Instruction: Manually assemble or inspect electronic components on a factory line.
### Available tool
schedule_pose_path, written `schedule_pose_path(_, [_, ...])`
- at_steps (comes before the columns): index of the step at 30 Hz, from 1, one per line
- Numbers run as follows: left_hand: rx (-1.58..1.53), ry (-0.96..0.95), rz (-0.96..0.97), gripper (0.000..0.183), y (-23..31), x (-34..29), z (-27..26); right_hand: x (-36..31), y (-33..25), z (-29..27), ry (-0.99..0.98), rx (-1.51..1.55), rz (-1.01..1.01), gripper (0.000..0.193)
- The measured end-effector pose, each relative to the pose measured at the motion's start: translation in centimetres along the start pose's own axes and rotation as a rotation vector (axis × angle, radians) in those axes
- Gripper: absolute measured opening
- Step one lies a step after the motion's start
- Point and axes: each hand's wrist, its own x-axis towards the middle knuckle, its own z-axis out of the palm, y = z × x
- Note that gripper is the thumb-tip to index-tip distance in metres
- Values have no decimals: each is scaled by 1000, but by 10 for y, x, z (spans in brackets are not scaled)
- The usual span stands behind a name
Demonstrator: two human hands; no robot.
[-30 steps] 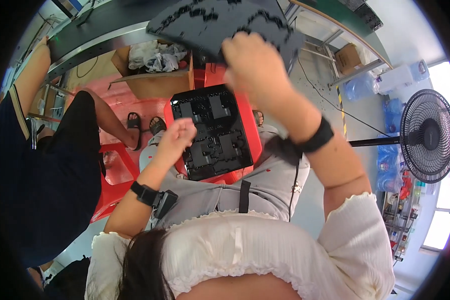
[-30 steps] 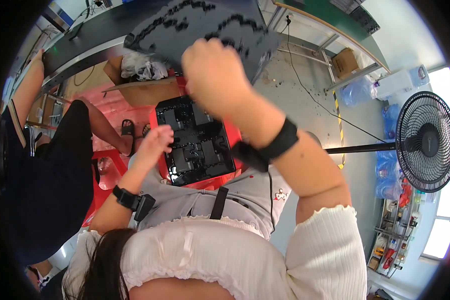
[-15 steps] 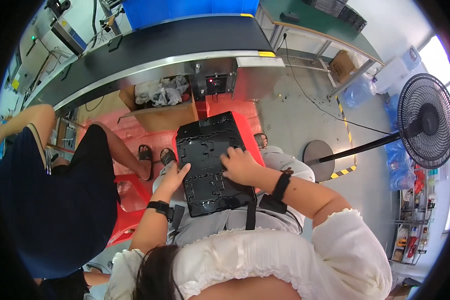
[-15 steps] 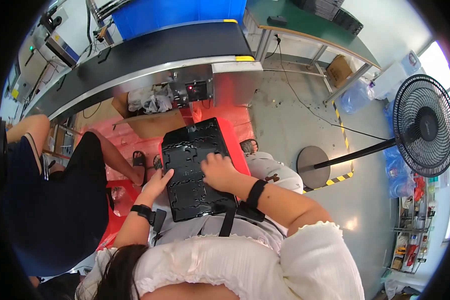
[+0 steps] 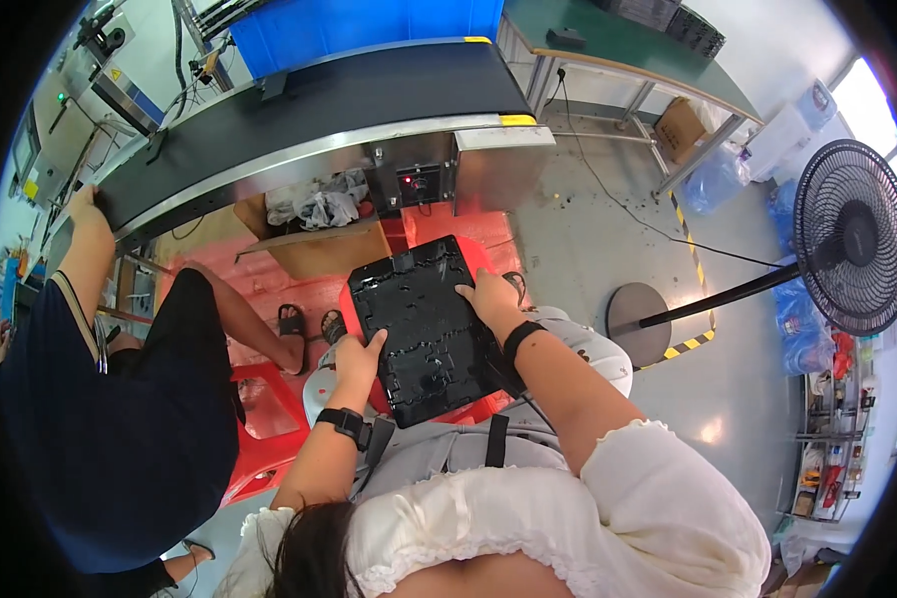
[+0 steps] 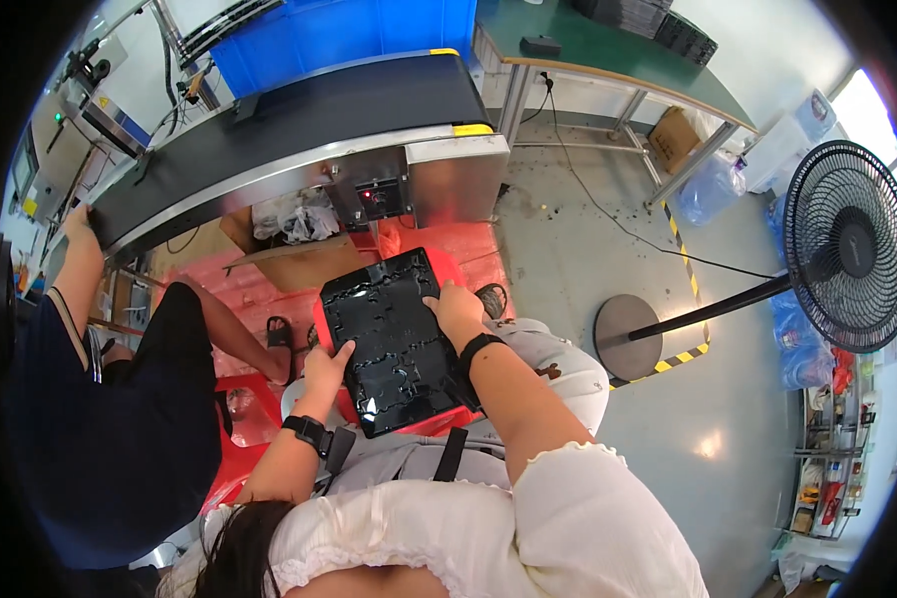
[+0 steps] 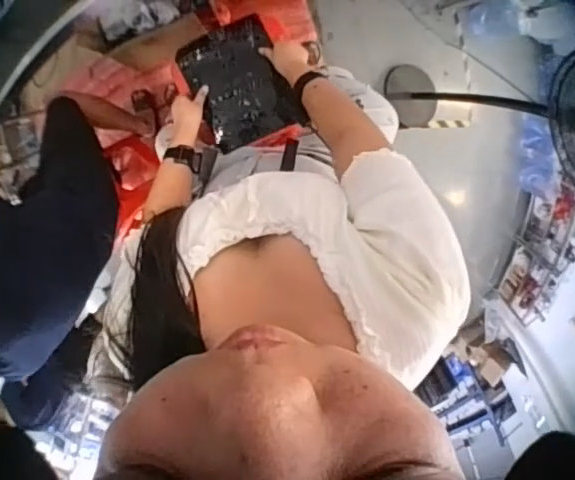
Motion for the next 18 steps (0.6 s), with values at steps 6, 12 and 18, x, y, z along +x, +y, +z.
schedule_pose_path(6, [-127,-197,-57,44,-9,19,3,8,2,7,-92,-13,-15,47])
schedule_pose_path(12, [-41,-447,85,47,13,13,-23,-19,20,-15,-162,-122,-17,56])
schedule_pose_path(18, [-282,-447,133,45,94,63,-149,10,-65,-184,-679,-103,-480,57])
